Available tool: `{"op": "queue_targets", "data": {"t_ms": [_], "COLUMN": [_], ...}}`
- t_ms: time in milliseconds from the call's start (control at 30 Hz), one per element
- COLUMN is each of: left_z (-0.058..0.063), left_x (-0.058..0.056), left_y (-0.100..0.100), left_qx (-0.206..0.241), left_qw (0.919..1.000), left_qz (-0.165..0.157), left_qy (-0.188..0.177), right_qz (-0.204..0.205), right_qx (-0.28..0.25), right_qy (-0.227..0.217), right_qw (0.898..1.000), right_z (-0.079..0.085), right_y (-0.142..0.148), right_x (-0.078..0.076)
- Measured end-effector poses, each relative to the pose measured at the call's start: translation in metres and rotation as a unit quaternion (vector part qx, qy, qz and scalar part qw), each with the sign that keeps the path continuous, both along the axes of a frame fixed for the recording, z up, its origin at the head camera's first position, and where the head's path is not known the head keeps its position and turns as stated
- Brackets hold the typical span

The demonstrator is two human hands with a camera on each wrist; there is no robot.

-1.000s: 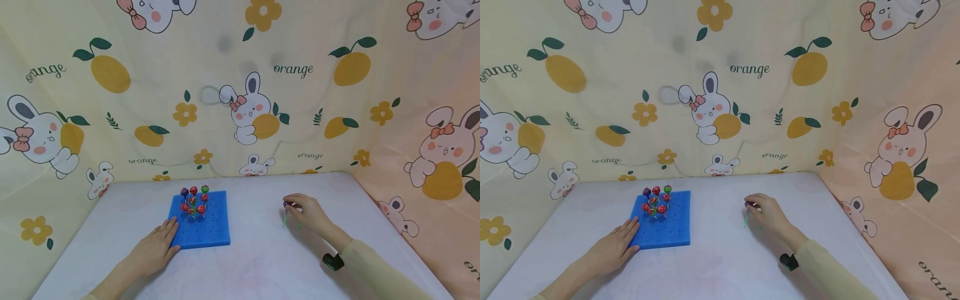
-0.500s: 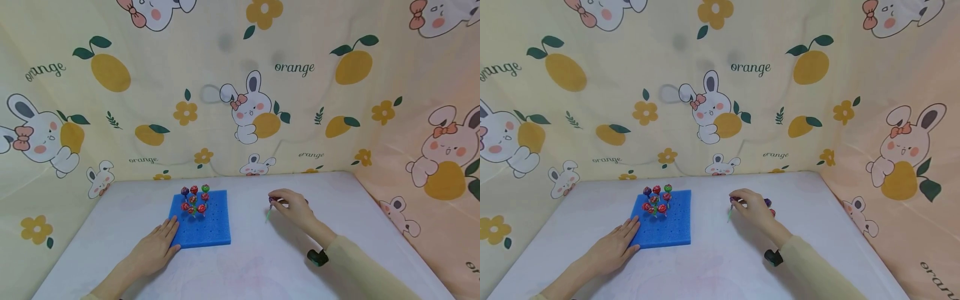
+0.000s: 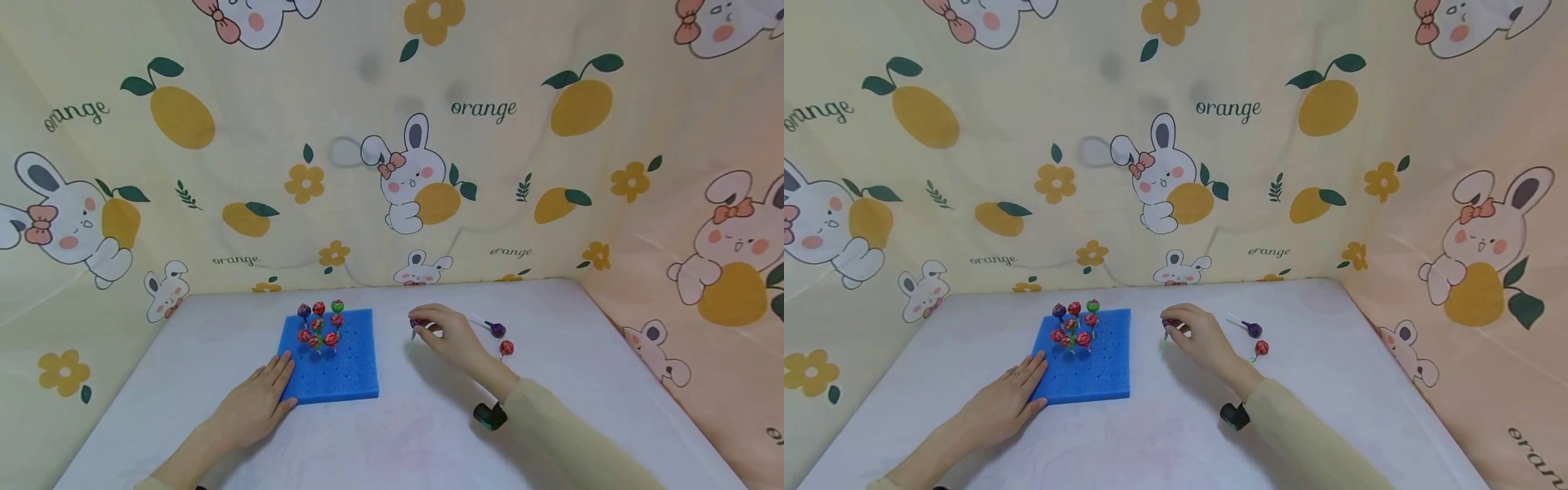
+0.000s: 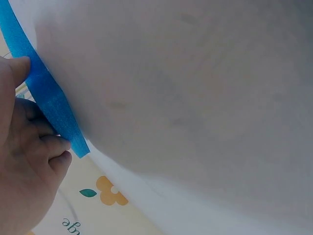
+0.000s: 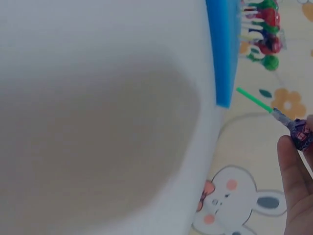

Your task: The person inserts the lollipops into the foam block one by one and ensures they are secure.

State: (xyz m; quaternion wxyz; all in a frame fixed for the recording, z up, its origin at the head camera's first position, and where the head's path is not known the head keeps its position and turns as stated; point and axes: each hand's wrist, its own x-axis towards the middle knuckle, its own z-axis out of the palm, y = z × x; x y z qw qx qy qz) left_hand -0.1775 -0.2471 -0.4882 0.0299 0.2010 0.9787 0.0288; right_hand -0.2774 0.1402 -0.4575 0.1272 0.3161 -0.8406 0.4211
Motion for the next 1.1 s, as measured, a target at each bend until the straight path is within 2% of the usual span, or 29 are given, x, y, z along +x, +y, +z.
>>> {"op": "queue_targets", "data": {"t_ms": [233,400,633,1100], "left_z": [0.000,-0.001,-0.002,-0.003], "left_x": [-0.001,-0.002,-0.003,-0.002], "left_y": [0.001,0.001,0.001,-0.001], "left_qx": [-0.003,-0.005,-0.005,-0.002], "left_qw": [1.0000,1.0000,0.9999,1.0000], "left_qz": [0.004,0.000,0.002,0.001], "left_qy": [-0.005,-0.003,-0.011,-0.001], "right_qz": [0.033,0.050,0.054,0.063], "right_qx": [-0.017,-0.024,-0.021,-0.008], "right_qy": [0.031,0.038,0.016,-0.028], "right_qw": [0.999,0.998,0.998,0.998], "right_z": [0.003,0.004,0.005,0.001], "right_y": [-0.024,-0.039,-0.056,-0.084], "right_x": [-0.002,-0.004,-0.004,-0.004]}}
